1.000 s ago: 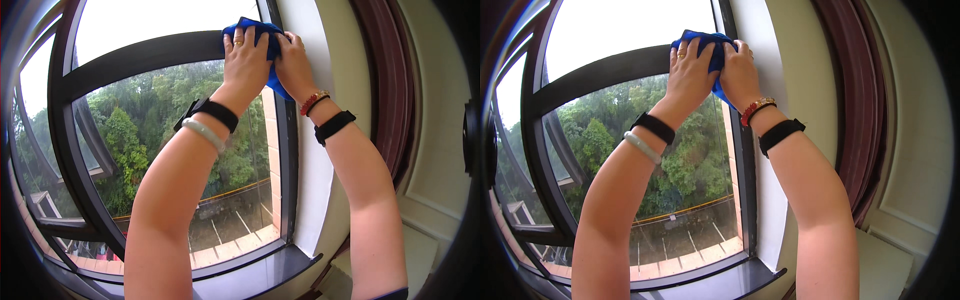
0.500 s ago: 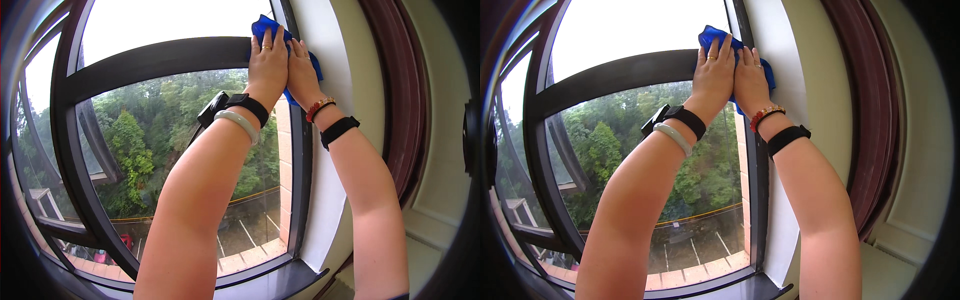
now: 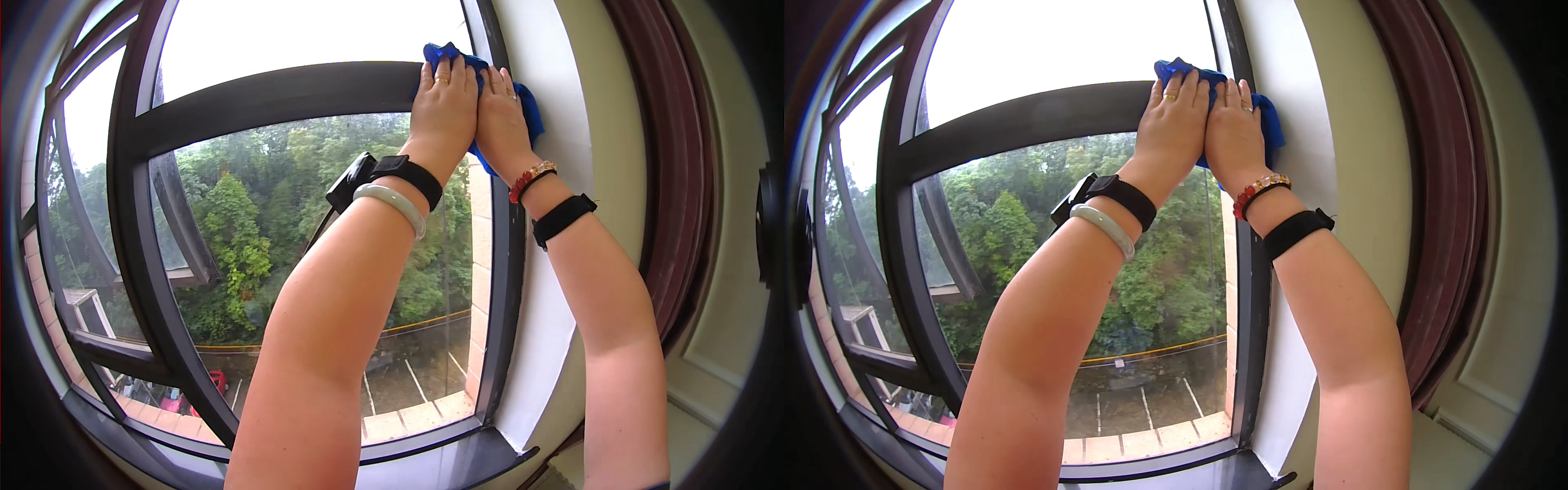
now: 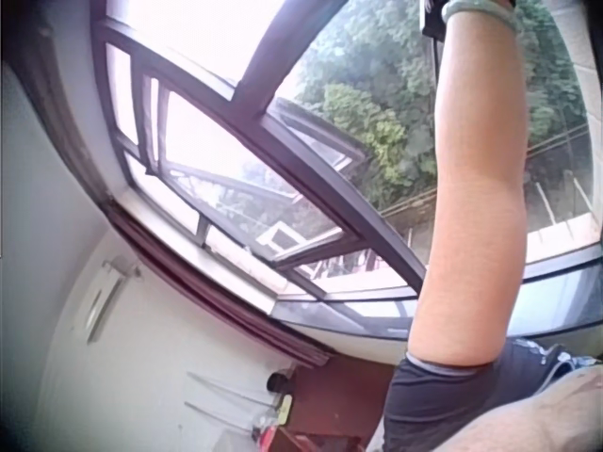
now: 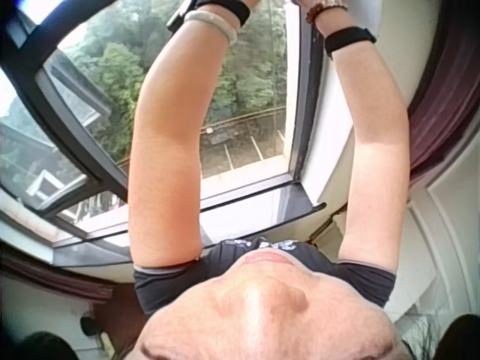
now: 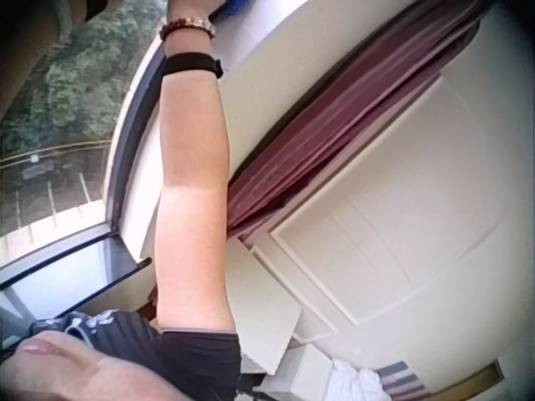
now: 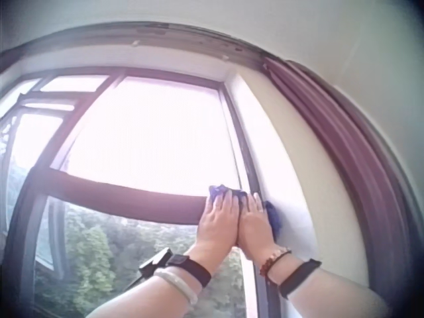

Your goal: Cleaning the window frame and glass with a blue cloth.

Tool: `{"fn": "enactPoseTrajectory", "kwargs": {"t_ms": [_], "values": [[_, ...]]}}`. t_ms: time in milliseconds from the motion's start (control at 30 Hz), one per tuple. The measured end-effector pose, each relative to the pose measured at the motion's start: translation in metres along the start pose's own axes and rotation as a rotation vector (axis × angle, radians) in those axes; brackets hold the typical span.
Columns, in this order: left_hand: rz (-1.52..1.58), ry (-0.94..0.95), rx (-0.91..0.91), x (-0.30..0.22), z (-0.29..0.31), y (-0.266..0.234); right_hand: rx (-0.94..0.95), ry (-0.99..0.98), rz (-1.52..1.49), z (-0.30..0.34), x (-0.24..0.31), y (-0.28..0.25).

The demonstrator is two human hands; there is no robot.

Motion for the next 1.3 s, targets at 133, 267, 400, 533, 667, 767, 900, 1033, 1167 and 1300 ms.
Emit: {"fn": "enactPoseTrajectory", "kwargs": {"t_ms": [133, 267, 400, 533, 667, 767, 900, 1033, 1167, 1300], "values": [[0.018, 0.003, -0.014, 0.016, 0.005, -0.014, -0.014, -0.041, -0.003, -0.005, 0.019, -0.007], [0.012, 0.018, -0.001, 0.039, 0.012, -0.031, -0.078, 0.005, -0.077, -0.012, 0.048, -0.018], [0.019, 0.016, 0.012, 0.068, 0.021, -0.049, -0.106, -0.007, -0.083, -0.019, 0.082, -0.026], [0.014, 0.002, 0.03, 0.101, 0.033, -0.071, -0.145, -0.029, -0.132, -0.026, 0.122, -0.033], [-0.036, 0.003, 0.066, 0.134, 0.046, -0.095, -0.156, -0.047, -0.168, -0.035, 0.163, -0.04], [-0.064, -0.016, 0.092, 0.162, 0.055, -0.113, -0.163, -0.079, -0.178, -0.041, 0.198, -0.045], [-0.097, -0.048, 0.117, 0.202, 0.071, -0.138, -0.2, -0.099, -0.245, -0.049, 0.244, -0.051], [-0.169, -0.062, 0.159, 0.239, 0.086, -0.164, -0.191, -0.123, -0.332, -0.058, 0.289, -0.06], [-0.235, -0.09, 0.201, 0.278, 0.1, -0.194, -0.196, -0.155, -0.426, -0.066, 0.337, -0.065], [-0.289, -0.137, 0.235, 0.313, 0.113, -0.221, -0.257, -0.195, -0.42, -0.073, 0.382, -0.072]]}}
Point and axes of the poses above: each hand's wrist, its own z-axis away from the middle knuckle, its own y-axis out of the palm, x = y × z, the point moved 9 cm from there along -z, towards the middle knuckle, and after that the axes turned 6 degrees about -x, right-handed, at the moved point
